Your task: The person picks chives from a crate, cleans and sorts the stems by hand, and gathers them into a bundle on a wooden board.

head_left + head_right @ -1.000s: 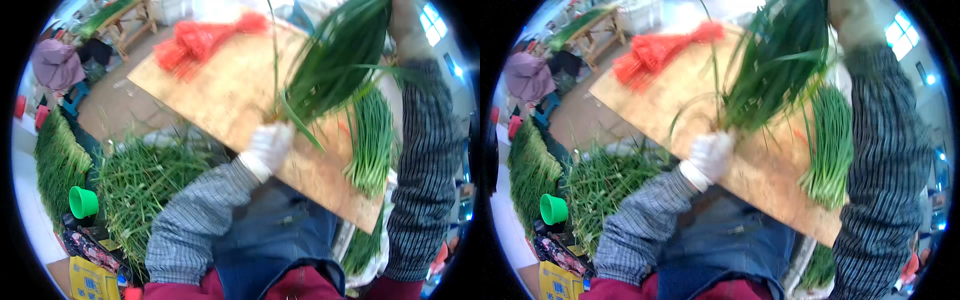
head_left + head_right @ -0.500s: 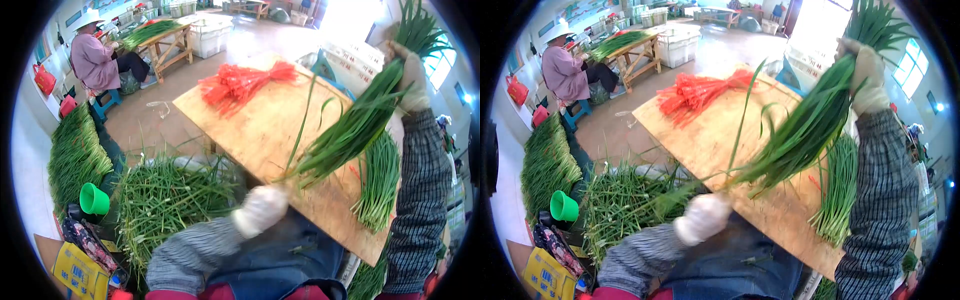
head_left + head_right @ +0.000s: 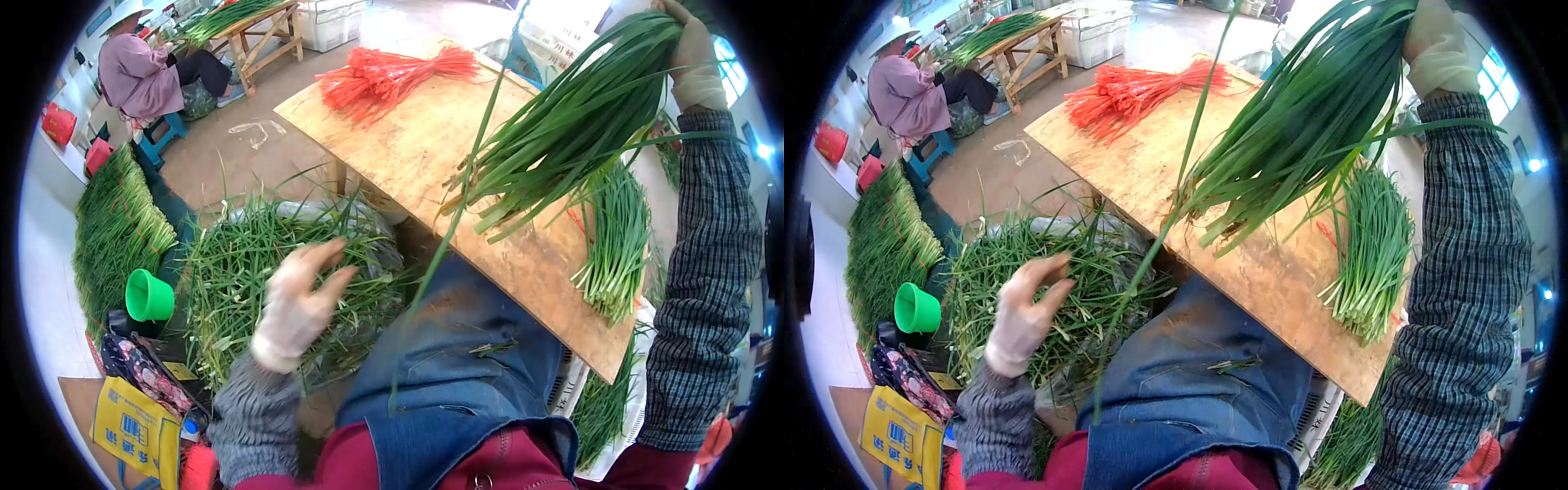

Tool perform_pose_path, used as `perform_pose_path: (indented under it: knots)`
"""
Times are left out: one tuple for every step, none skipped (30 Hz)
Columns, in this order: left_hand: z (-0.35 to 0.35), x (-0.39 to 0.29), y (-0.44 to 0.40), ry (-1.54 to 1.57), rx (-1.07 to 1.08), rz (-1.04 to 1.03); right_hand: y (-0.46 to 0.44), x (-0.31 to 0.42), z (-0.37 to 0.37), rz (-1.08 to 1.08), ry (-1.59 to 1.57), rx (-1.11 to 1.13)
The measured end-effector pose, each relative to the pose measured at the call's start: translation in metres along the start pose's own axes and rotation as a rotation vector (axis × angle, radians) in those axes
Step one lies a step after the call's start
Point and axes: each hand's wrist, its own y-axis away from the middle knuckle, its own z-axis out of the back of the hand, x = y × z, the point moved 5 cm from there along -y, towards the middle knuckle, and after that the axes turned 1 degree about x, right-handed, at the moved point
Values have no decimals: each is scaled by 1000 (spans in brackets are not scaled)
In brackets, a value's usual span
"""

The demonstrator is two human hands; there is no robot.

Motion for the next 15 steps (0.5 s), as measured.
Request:
perform_pose_path:
  knots:
    - [-12,-17,-16,163,-34,-35,2,2,-2,22,-13,-12]
    - [-22,-35,-30,275,-87,-71,6,4,-6,45,-25,-25]
    - [-31,-46,-44,213,-106,-81,11,5,-10,66,-37,-38]
    - [-41,-57,-57,311,77,111,22,9,-20,105,20,-6]
    - [-52,-62,-68,232,122,157,38,14,-33,145,76,26]
    - [-62,-65,-76,172,141,194,47,17,-40,185,130,58]
    - [-71,-65,-82,113,161,229,46,19,-38,192,109,14]
    - [-81,-60,-88,173,151,245,42,21,-36,199,88,-31]
    - [-94,-50,-92,232,141,260,38,23,-33,207,66,-76]
    - [-100,-47,-95,291,129,276,33,23,-33,181,46,-23]
    - [-107,-44,-94,389,160,302,27,23,-32,153,24,32]
    - [-112,-43,-93,486,191,328,24,22,-33,126,2,86]
    - [-115,-42,-93,582,221,351,33,25,-39,224,26,76]
    - [-116,-42,-92,673,191,299,51,28,-51,323,50,65]
    - [-118,-37,-93,708,167,330,67,32,-63,421,77,53]
